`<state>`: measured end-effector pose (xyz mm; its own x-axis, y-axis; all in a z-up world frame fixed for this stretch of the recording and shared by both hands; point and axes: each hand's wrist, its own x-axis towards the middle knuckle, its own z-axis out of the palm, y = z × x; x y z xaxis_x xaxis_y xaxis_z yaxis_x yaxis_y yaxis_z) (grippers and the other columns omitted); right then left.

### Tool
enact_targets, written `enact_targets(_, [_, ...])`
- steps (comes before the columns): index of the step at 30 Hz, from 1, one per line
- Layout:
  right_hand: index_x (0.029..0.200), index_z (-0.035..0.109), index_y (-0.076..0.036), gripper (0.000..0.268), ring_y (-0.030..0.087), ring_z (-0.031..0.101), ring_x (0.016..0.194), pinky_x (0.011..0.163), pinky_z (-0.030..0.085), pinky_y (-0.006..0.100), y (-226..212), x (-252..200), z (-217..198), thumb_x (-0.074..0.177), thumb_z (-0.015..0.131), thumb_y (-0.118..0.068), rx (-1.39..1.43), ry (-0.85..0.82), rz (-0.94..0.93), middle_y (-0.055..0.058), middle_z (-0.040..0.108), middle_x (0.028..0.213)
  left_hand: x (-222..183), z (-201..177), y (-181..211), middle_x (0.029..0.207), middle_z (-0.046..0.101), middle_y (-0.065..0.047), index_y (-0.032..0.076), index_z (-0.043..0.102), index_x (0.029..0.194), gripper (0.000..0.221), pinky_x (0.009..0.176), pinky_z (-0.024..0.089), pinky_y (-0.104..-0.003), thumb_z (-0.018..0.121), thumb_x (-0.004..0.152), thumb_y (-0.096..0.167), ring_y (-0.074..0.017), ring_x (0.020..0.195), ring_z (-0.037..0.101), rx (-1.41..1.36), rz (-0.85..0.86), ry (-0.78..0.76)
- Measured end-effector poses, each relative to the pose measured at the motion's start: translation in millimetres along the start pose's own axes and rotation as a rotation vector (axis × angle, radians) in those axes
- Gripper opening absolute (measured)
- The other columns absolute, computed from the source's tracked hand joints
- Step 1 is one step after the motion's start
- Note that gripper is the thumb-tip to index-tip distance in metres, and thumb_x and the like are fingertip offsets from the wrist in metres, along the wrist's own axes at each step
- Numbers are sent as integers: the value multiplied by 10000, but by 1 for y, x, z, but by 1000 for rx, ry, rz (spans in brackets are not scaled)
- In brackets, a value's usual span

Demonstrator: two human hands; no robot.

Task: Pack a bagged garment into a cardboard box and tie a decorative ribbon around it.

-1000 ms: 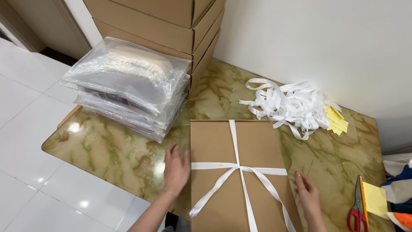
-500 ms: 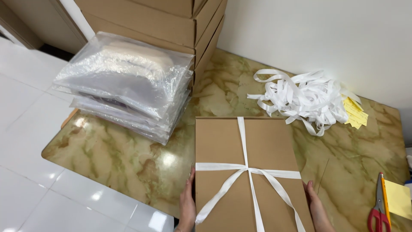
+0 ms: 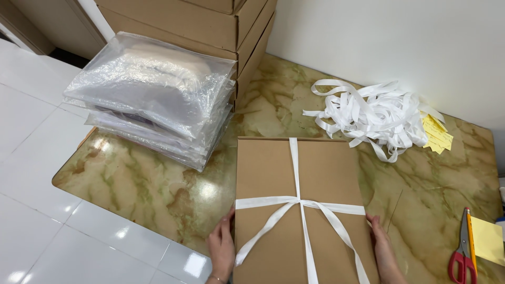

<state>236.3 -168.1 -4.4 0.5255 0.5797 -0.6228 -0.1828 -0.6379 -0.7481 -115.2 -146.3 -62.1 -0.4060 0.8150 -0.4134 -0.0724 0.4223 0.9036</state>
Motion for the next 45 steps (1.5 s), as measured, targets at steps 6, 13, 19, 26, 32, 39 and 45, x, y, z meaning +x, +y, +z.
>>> enact_targets(6, [1397,677,-122,404,130,492,1465,1218,358,312,11,-5,5,1018,579,-223,-203,133,-417,34,607,1535,0,3,23,1689,393,-66,201,456,1587,562,1269,253,-417,474,1026,230,-239,1571,346,302,584,-208])
enact_targets(13, [1044,843,-202,166,222,614,1137,911,535,350,19,25,47,883,802,-211,-591,111,-1318,44,637,1176,0,75,53,1609,409,-151,128,754,1154,228,1062,409,-593,604,997,199,-397,1455,379,653,1161,-399])
enact_targets(19, [989,868,-265,191,230,558,1086,984,456,371,10,40,89,855,814,-391,-731,-110,-1151,8,618,1023,-2,84,51,1664,369,-128,182,767,1110,194,1239,179,-630,629,983,233,-364,1536,315,738,1171,-448])
enact_targets(26, [928,875,-290,124,191,567,1064,995,419,333,31,79,91,835,840,-365,-671,-147,-1082,-38,575,997,0,80,48,1637,433,-98,221,803,1069,172,1218,239,-607,653,991,191,-305,1491,403,750,1265,-409])
enact_targets(32, [922,866,-328,132,181,554,1025,974,403,345,35,86,89,843,817,-422,-726,-159,-1113,-67,562,989,3,79,44,1609,471,-100,187,815,1043,157,1206,248,-634,674,975,171,-350,1467,445,726,1299,-434])
enact_targets(39, [1092,822,-239,230,164,618,1019,951,477,296,23,76,84,868,815,-289,-530,-176,-979,-11,628,1036,2,79,40,1590,465,-137,164,713,1191,279,1215,207,-668,703,933,268,-347,1447,443,810,1290,-353])
enact_targets(45, [1140,809,-224,374,178,639,1081,975,498,341,1,33,36,809,832,-397,-765,58,-857,-5,707,1098,-7,60,22,1258,530,-139,125,676,1076,363,908,434,-514,656,964,470,-343,1125,525,1078,1040,-251])
